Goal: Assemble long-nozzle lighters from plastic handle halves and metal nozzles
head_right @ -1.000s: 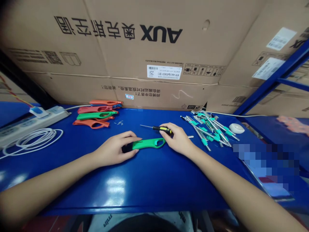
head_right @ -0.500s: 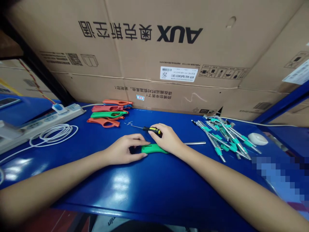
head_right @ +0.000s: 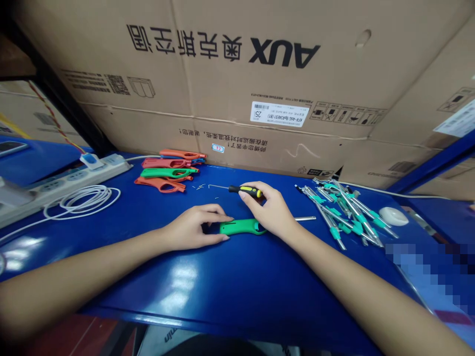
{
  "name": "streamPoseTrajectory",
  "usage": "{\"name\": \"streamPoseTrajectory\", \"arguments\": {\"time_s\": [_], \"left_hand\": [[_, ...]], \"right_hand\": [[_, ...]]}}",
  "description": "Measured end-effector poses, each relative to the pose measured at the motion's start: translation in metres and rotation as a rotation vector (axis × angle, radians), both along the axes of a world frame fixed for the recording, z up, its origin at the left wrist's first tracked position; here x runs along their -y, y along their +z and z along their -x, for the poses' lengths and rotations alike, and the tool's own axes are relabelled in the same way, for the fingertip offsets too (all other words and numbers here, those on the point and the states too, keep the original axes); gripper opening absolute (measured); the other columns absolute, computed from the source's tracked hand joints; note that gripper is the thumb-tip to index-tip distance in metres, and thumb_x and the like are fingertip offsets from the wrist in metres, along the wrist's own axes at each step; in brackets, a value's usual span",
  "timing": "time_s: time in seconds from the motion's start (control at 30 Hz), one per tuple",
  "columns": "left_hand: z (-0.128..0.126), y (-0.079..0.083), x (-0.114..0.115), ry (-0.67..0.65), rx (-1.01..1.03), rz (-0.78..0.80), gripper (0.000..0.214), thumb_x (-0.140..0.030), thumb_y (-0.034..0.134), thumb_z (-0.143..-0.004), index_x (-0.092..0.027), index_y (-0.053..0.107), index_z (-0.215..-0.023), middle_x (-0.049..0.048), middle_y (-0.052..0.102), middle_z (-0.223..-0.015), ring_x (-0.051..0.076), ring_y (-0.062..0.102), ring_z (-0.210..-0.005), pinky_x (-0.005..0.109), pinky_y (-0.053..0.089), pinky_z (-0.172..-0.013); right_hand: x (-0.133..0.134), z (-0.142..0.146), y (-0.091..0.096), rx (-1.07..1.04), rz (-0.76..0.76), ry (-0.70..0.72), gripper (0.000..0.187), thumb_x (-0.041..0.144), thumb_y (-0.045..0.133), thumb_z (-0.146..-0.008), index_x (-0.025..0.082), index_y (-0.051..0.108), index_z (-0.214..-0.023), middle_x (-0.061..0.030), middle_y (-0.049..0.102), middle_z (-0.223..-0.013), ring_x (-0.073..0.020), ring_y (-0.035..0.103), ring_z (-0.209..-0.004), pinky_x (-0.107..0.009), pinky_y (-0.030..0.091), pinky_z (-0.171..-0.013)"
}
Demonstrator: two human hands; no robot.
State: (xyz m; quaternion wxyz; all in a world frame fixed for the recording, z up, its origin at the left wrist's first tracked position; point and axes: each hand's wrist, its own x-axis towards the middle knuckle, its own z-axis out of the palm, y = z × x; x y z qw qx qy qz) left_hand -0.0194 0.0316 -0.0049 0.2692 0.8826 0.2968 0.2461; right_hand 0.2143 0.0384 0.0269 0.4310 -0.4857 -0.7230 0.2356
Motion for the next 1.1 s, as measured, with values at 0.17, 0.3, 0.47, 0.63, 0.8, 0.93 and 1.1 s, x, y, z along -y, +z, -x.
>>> {"name": "streamPoseTrajectory", "arguments": {"time_s": [0.17, 0.3, 0.47, 0.63, 0.8, 0.93, 1.1], "left_hand": [[-0.002, 0.002, 0.0, -0.001, -0.009, -0.074, 0.037, -0.038, 0.071, -0.087, -0.021, 0.072, -0.12, 0.0064, 0.07, -0.107, 0.022, 0.064, -0.1, 0.035, 0.05, -0.093], [0.0, 0.005, 0.0, 0.008, -0.095, -0.164, 0.049, -0.049, 0.071, -0.086, -0.024, 0.067, -0.129, 0.0093, 0.068, -0.122, 0.027, 0.061, -0.114, 0.043, 0.042, -0.104], [0.005, 0.006, -0.001, 0.021, -0.304, -0.18, 0.088, -0.074, 0.054, -0.087, -0.022, 0.036, -0.155, 0.0149, 0.039, -0.159, 0.033, 0.036, -0.147, 0.053, 0.021, -0.121], [0.008, 0.008, 0.0, 0.052, -0.454, -0.179, 0.092, -0.077, 0.038, -0.091, -0.013, 0.031, -0.157, 0.0181, 0.031, -0.161, 0.032, 0.029, -0.151, 0.052, 0.012, -0.125], [0.009, 0.012, -0.004, 0.182, -0.446, -0.207, 0.092, -0.076, 0.043, -0.09, -0.006, 0.042, -0.15, 0.0229, 0.04, -0.156, 0.037, 0.037, -0.146, 0.057, 0.022, -0.121], [0.006, 0.015, -0.006, 0.234, -0.239, -0.19, 0.068, -0.063, 0.047, -0.096, -0.01, 0.057, -0.138, 0.0184, 0.059, -0.142, 0.03, 0.056, -0.131, 0.047, 0.043, -0.112], [0.003, 0.012, -0.005, 0.199, -0.298, -0.217, 0.064, -0.058, 0.044, -0.1, -0.012, 0.053, -0.143, 0.0175, 0.055, -0.146, 0.03, 0.052, -0.136, 0.047, 0.038, -0.116]], "right_hand": [[0.004, 0.007, 0.005, -0.084, 0.006, -0.01, 0.024, 0.039, 0.067, -0.086, 0.02, 0.074, -0.1, -0.0076, 0.075, -0.105, -0.0232, 0.068, -0.095, -0.036, 0.054, -0.083], [0.012, 0.003, 0.015, -0.283, 0.039, -0.116, 0.021, 0.039, 0.069, -0.084, 0.021, 0.074, -0.094, -0.0027, 0.069, -0.079, -0.0177, 0.062, -0.073, -0.03, 0.05, -0.068], [0.029, -0.013, 0.019, -0.644, 0.202, -0.156, 0.022, 0.04, 0.076, -0.08, 0.019, 0.07, -0.083, 0.0029, 0.051, -0.063, -0.0116, 0.046, -0.059, -0.026, 0.039, -0.056], [0.044, -0.024, 0.017, -0.848, 0.319, -0.16, 0.025, 0.037, 0.082, -0.074, 0.018, 0.065, -0.076, 0.0015, 0.05, -0.067, -0.0116, 0.046, -0.062, -0.024, 0.04, -0.052], [0.043, -0.026, 0.012, -0.883, 0.343, -0.171, 0.027, 0.037, 0.082, -0.073, 0.018, 0.062, -0.074, 0.002, 0.049, -0.066, -0.0108, 0.045, -0.059, -0.024, 0.039, -0.05], [0.041, -0.027, 0.009, -0.885, 0.369, -0.159, 0.026, 0.036, 0.08, -0.074, 0.019, 0.062, -0.074, 0.0028, 0.046, -0.064, -0.0105, 0.044, -0.057, -0.024, 0.038, -0.049], [0.043, -0.028, 0.01, -0.885, 0.355, -0.127, 0.021, 0.035, 0.076, -0.079, 0.019, 0.063, -0.076, 0.0034, 0.044, -0.062, -0.0101, 0.042, -0.054, -0.025, 0.037, -0.049]]}}
